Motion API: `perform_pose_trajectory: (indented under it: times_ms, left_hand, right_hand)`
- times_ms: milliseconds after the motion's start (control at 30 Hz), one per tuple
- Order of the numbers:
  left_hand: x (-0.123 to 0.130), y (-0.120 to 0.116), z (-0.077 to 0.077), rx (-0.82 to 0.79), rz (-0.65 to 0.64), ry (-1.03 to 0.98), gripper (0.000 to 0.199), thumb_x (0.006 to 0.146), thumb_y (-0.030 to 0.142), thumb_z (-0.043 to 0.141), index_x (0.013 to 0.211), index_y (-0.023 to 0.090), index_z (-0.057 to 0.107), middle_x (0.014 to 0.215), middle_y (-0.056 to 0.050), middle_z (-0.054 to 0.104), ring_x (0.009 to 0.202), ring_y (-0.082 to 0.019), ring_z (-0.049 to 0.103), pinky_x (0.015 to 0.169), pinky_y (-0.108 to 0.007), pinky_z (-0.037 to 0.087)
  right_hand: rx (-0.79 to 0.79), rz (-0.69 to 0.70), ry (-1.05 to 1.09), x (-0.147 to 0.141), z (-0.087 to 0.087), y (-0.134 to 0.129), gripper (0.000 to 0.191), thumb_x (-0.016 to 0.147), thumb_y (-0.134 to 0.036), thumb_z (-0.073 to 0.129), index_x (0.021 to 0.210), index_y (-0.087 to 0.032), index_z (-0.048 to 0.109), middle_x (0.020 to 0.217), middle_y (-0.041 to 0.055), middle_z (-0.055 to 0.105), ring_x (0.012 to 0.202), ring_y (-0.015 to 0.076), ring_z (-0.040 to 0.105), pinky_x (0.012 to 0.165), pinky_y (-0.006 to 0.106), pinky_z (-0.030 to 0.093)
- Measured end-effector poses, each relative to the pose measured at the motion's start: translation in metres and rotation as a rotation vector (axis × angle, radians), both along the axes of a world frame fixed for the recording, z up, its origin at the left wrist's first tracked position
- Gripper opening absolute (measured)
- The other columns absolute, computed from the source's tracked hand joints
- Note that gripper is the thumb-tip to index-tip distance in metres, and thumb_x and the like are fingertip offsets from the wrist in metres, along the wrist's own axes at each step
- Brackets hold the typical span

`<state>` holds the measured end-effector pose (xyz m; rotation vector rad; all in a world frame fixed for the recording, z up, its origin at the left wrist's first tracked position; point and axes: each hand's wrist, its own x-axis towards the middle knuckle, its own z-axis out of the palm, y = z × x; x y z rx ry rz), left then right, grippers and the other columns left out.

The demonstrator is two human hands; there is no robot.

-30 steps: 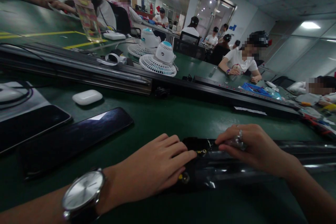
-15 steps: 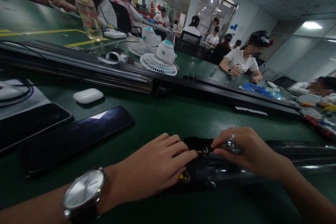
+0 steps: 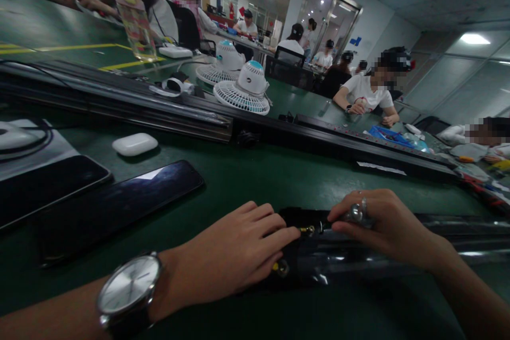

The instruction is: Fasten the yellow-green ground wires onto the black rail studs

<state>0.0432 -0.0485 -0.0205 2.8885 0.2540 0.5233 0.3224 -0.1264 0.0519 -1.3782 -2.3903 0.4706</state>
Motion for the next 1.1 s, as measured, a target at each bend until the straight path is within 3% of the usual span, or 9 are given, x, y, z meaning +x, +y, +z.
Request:
perform_pose_trajectory:
  times_ms: [433, 1100]
  left_hand:
    - [0.000, 0.000, 0.001, -0.003, -0.004, 0.031, 0.039, 0.100, 0.021, 0.055, 0.138, 0.023, 0.050, 0.118, -0.005, 0.065, 0.101, -0.022, 0.057, 0.087, -0.035, 0.042]
    - [0.000, 0.000, 0.002, -0.004, -0.011, -0.030, 0.039, 0.100, 0.020, 0.055, 0.138, 0.024, 0.051, 0.114, -0.006, 0.066, 0.099, -0.021, 0.058, 0.086, -0.033, 0.043]
  right_hand:
    - [0.066, -0.066, 0.036, -0.007, -0.010, 0.000, 0.014, 0.100, -0.030, 0.064, 0.096, -0.021, 0.074, 0.086, 0.0012, 0.078, 0.072, 0.0138, 0.070, 0.068, 0.024, 0.048]
    - [0.048, -0.031, 0.017, -0.010, -0.013, 0.001, 0.013, 0.099, -0.030, 0.064, 0.098, -0.020, 0.073, 0.086, 0.0020, 0.078, 0.073, 0.0150, 0.071, 0.069, 0.026, 0.050]
